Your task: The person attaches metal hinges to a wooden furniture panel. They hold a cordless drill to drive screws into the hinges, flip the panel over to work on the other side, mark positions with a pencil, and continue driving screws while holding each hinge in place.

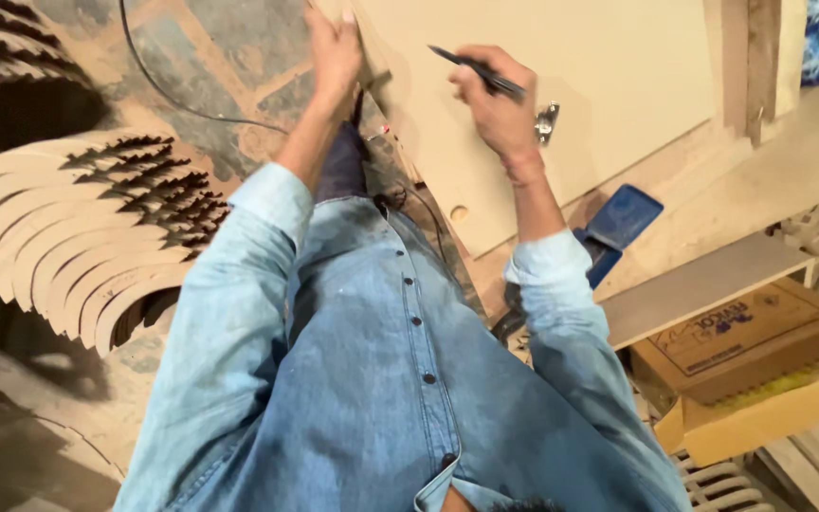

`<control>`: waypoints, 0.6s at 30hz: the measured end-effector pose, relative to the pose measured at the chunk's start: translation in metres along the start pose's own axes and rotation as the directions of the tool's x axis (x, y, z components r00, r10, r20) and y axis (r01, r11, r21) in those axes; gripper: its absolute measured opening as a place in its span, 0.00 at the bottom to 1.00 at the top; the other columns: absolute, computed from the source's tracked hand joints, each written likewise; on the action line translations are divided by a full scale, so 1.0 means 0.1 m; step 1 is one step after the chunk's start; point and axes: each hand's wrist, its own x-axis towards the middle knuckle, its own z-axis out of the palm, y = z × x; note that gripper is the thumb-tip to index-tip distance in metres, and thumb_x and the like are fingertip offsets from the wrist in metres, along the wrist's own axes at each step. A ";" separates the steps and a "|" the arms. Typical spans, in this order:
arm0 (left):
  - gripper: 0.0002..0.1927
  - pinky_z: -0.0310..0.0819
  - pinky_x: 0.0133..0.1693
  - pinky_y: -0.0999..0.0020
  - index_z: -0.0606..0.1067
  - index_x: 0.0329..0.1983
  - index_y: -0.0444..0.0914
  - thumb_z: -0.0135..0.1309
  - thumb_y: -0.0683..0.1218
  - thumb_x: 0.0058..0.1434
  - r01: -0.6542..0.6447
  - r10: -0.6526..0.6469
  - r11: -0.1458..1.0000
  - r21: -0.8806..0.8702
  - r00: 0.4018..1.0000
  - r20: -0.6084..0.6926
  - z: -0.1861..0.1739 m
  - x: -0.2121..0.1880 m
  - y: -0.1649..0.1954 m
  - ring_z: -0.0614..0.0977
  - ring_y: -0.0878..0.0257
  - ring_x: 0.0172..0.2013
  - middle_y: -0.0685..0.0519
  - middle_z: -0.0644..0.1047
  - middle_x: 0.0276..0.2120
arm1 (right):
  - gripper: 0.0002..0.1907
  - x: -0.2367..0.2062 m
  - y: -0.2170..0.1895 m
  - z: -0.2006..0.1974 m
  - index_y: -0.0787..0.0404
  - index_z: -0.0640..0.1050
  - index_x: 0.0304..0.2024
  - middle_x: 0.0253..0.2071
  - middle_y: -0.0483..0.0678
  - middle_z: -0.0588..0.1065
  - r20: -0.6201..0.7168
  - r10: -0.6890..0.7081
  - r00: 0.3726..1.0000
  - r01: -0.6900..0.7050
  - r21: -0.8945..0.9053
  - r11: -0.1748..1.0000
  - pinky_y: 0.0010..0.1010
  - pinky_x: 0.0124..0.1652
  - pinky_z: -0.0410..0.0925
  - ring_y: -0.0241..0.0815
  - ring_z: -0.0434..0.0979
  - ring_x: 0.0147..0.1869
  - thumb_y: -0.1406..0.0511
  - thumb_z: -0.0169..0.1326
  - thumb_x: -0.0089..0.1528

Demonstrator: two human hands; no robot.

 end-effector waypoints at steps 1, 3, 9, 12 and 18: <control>0.22 0.69 0.59 0.56 0.57 0.63 0.29 0.49 0.42 0.73 0.023 -0.023 1.000 -0.006 1.000 0.018 -0.01 0.00 0.00 0.78 0.46 0.57 0.36 0.75 0.56 | 0.09 0.20 -0.01 0.11 0.68 0.80 0.50 0.37 0.46 0.82 0.025 -0.013 1.000 0.014 -0.028 1.000 0.24 0.39 0.77 0.32 0.83 0.39 0.70 0.56 0.68; 0.21 0.69 0.59 0.55 0.57 0.62 0.30 0.49 0.44 0.75 0.098 -0.098 0.995 -0.004 0.994 0.041 -0.03 0.01 0.00 0.78 0.45 0.58 0.35 0.75 0.56 | 0.09 0.55 -0.03 0.32 0.68 0.81 0.49 0.34 0.47 0.82 0.087 -0.076 0.993 0.086 -0.106 0.991 0.24 0.37 0.74 0.32 0.82 0.37 0.70 0.58 0.67; 0.18 0.74 0.54 0.56 0.57 0.58 0.31 0.47 0.46 0.74 0.187 -0.186 0.982 -0.019 0.981 0.057 -0.01 0.07 -0.01 0.80 0.49 0.53 0.36 0.77 0.51 | 0.08 1.30 -0.08 0.83 0.66 0.81 0.47 0.32 0.54 0.80 0.234 -0.245 0.941 0.296 -0.213 0.931 0.30 0.36 0.73 0.38 0.81 0.34 0.68 0.59 0.67; 0.17 0.75 0.51 0.57 0.57 0.55 0.32 0.46 0.47 0.74 0.222 -0.221 0.975 0.000 0.973 0.060 -0.01 0.09 -0.04 0.82 0.51 0.49 0.37 0.78 0.48 | 0.08 1.32 -0.06 0.86 0.66 0.80 0.46 0.33 0.55 0.79 0.268 -0.246 0.932 0.311 -0.237 0.921 0.33 0.37 0.72 0.42 0.80 0.33 0.67 0.59 0.67; 0.18 0.76 0.50 0.58 0.56 0.57 0.32 0.46 0.45 0.73 0.254 -0.251 0.967 -0.036 0.965 0.071 0.00 0.06 -0.15 0.82 0.53 0.48 0.39 0.79 0.47 | 0.08 0.68 -0.08 0.59 0.65 0.81 0.43 0.34 0.57 0.79 0.299 -0.072 0.952 0.185 -0.371 0.910 0.36 0.39 0.72 0.50 0.82 0.36 0.65 0.58 0.67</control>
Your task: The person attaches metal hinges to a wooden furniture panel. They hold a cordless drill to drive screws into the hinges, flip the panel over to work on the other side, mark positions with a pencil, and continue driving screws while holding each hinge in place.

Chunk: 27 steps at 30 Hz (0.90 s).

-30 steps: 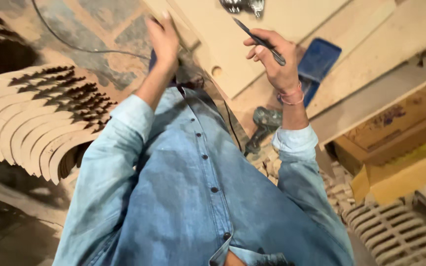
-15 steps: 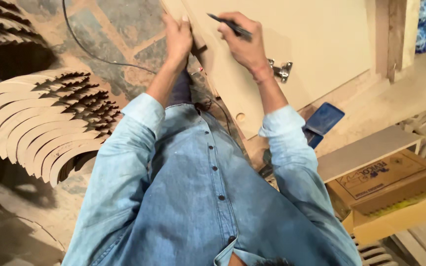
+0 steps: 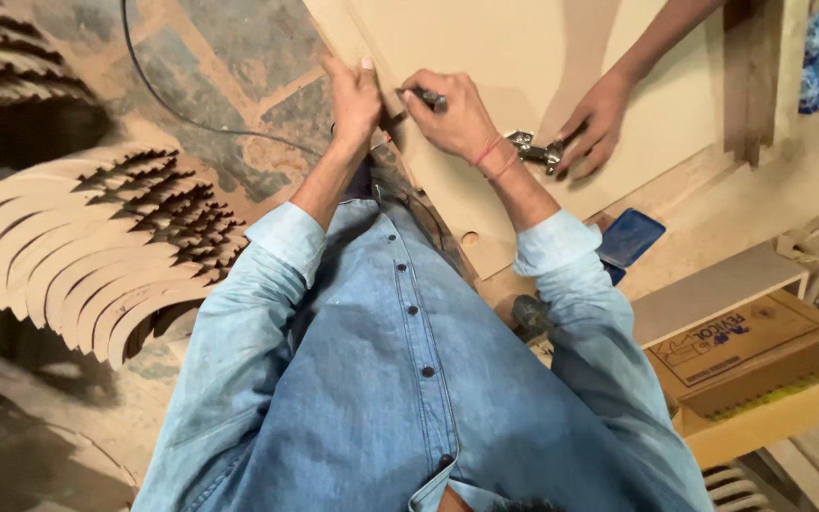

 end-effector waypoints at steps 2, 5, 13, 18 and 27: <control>0.21 0.74 0.53 0.57 0.56 0.61 0.31 0.47 0.44 0.71 -0.123 0.125 0.992 0.030 0.990 -0.059 0.01 -0.02 -0.02 0.81 0.53 0.51 0.39 0.78 0.50 | 0.10 -0.19 -0.01 -0.01 0.65 0.80 0.48 0.39 0.58 0.80 -0.049 -0.031 0.998 0.032 0.014 0.999 0.36 0.43 0.73 0.53 0.83 0.42 0.64 0.57 0.69; 0.20 0.76 0.50 0.54 0.63 0.62 0.29 0.47 0.46 0.73 -0.054 0.042 0.967 -0.250 0.998 -0.051 -0.02 -0.13 -0.06 0.77 0.52 0.47 0.38 0.76 0.50 | 0.13 -0.58 -0.07 -0.04 0.66 0.78 0.56 0.50 0.59 0.80 -0.196 -0.122 0.973 0.131 0.033 0.991 0.36 0.51 0.75 0.55 0.83 0.52 0.64 0.55 0.73; 0.27 0.69 0.62 0.59 0.59 0.68 0.31 0.47 0.54 0.76 -0.151 0.144 0.989 0.007 0.954 0.264 0.33 -2.09 0.00 0.73 0.53 0.59 0.37 0.71 0.58 | 0.39 -2.41 -0.41 0.04 0.70 0.64 0.68 0.60 0.63 0.71 -0.401 -0.035 0.915 -0.037 -0.171 0.984 0.44 0.61 0.70 0.62 0.74 0.63 0.68 0.65 0.56; 0.30 0.60 0.69 0.58 0.57 0.73 0.31 0.50 0.48 0.74 -0.176 0.247 0.967 -0.183 0.488 0.837 0.55 -2.85 -0.04 0.65 0.48 0.71 0.38 0.63 0.71 | 0.42 -3.73 -0.17 -0.05 0.68 0.60 0.71 0.64 0.60 0.70 -0.793 0.214 0.570 -0.330 0.017 0.944 0.42 0.64 0.68 0.57 0.73 0.66 0.69 0.65 0.58; 0.30 0.63 0.64 0.49 0.63 0.68 0.28 0.60 0.45 0.68 -0.764 0.390 0.552 0.332 0.590 0.707 0.60 -2.47 -0.58 0.67 0.35 0.64 0.31 0.63 0.66 | 0.35 -4.74 1.24 -1.33 0.66 0.69 0.61 0.46 0.62 0.79 -0.897 0.413 0.158 -0.709 0.188 0.680 0.43 0.54 0.71 0.59 0.80 0.52 0.68 0.65 0.52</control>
